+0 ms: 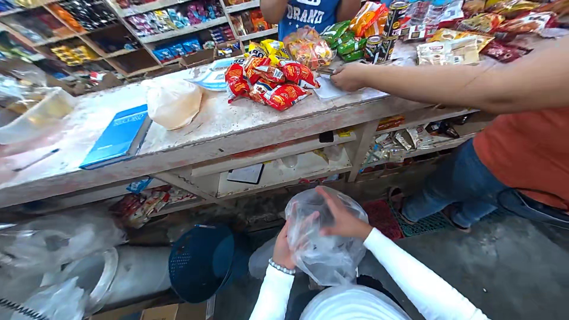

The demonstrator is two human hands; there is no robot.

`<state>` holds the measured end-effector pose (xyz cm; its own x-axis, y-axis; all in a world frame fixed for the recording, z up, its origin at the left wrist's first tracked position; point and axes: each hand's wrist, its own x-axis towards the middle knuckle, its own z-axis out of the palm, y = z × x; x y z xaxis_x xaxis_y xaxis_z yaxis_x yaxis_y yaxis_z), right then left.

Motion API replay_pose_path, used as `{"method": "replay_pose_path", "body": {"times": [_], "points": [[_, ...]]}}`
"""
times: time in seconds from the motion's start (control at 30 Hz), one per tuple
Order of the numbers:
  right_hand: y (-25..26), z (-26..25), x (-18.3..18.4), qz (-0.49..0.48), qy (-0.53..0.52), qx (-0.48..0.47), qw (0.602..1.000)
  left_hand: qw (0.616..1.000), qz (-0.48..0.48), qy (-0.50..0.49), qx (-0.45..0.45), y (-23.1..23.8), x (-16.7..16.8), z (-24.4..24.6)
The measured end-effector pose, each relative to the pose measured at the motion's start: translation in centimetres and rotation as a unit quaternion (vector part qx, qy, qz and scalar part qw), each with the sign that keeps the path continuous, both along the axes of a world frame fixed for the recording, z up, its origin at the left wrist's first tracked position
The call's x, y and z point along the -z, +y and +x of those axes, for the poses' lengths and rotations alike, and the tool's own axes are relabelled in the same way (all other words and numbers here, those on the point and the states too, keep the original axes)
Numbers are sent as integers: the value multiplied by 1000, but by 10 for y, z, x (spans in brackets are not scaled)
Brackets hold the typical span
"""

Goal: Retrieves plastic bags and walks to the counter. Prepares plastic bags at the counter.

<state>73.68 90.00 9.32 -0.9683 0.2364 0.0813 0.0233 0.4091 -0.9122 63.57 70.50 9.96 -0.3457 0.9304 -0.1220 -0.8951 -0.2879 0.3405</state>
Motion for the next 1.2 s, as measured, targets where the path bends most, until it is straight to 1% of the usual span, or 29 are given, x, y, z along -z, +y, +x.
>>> {"method": "replay_pose_path", "body": {"times": [0.07, 0.1, 0.13, 0.2, 0.23, 0.27, 0.33, 0.37, 0.43, 0.47, 0.5, 0.53, 0.57, 0.6, 0.63, 0.67, 0.7, 0.73, 0.77, 0.8, 0.83, 0.87, 0.9, 0.93, 1.0, 1.07, 1.1, 1.13, 1.2], "points": [[-17, -3, -9, -25, -73, -82, 994, 989, -92, 107, 53, -5, 0, -10], [-19, -5, -7, -53, -96, -93, 990, 957, -165, 223, 90, -10, -2, -24], [-18, -6, -6, -103, -125, -94, 982, 890, -246, 359, 138, -15, -4, -46], [-13, -6, -5, -248, -187, -47, 949, 682, -371, 589, 222, -23, -8, -101], [-10, -7, -8, -329, -204, -3, 922, 591, -429, 647, 220, -25, -12, -122], [-9, -8, -12, -393, -207, 48, 895, 523, -481, 680, 180, -28, -20, -135], [-9, -14, -18, -465, -176, 143, 856, 440, -534, 722, 13, -27, -43, -126], [-9, -18, -21, -483, -154, 175, 844, 410, -510, 749, -100, -23, -52, -107], [-10, -27, -31, -507, -123, 204, 828, 317, -381, 814, -302, -8, -40, -58], [-10, -28, -39, -519, -117, 200, 823, 278, -311, 837, -354, -1, -24, -33], [-7, -27, -47, -536, -112, 184, 816, 255, -265, 866, -339, 1, -5, -14], [-3, -22, -55, -553, -105, 161, 811, 267, -259, 886, -278, -2, 15, -3], [4, -17, -63, -568, -93, 137, 806, 319, -305, 880, -176, -12, 35, -3], [13, -11, -69, -579, -78, 120, 803, 392, -397, 828, -57, -26, 62, -16], [21, -5, -74, -579, -63, 118, 804, 431, -487, 760, 11, -49, 104, -37], [27, 1, -76, -570, -53, 126, 810, 434, -534, 726, 4, -80, 154, -56], [32, 5, -75, -560, -49, 134, 816, 437, -541, 719, -16, -104, 189, -65], [35, 9, -73, -550, -49, 141, 822, 436, -537, 722, -17, -114, 190, -61], [36, 10, -71, -536, -53, 147, 830, 464, -556, 681, 108, -103, 139, -52], [33, 11, -70, -520, -59, 147, 839, 472, -549, 663, 189, -86, 82, -36], [28, 12, -68, -503, -68, 139, 850, 466, -518, 700, 159, -76, 44, -11], [18, 14, -66, -482, -84, 122, 864, 442, -451, 775, 29, -75, 32, 15], [6, 17, -63, -465, -102, 90, 875, 399, -357, 833, -139, -73, 41, 34], [-7, 20, -58, -451, -123, 45, 883, 357, -292, 852, -247, -66, 52, 43], [-36, 26, -45, -424, -169, -88, 885, 282, -281, 849, -347, -52, 67, 39], [-56, 31, -38, -357, -232, -246, 871, 256, -361, 821, -360, -46, 67, 24], [-62, 32, -36, -311, -254, -318, 859, 264, -390, 815, -337, -47, 66, 14], [-63, 32, -34, -264, -260, -378, 848, 307, -399, 808, -305, -51, 67, 4], [-50, 36, -26, -178, -239, -413, 861, 450, -436, 762, -164, -67, 62, -10]]}}
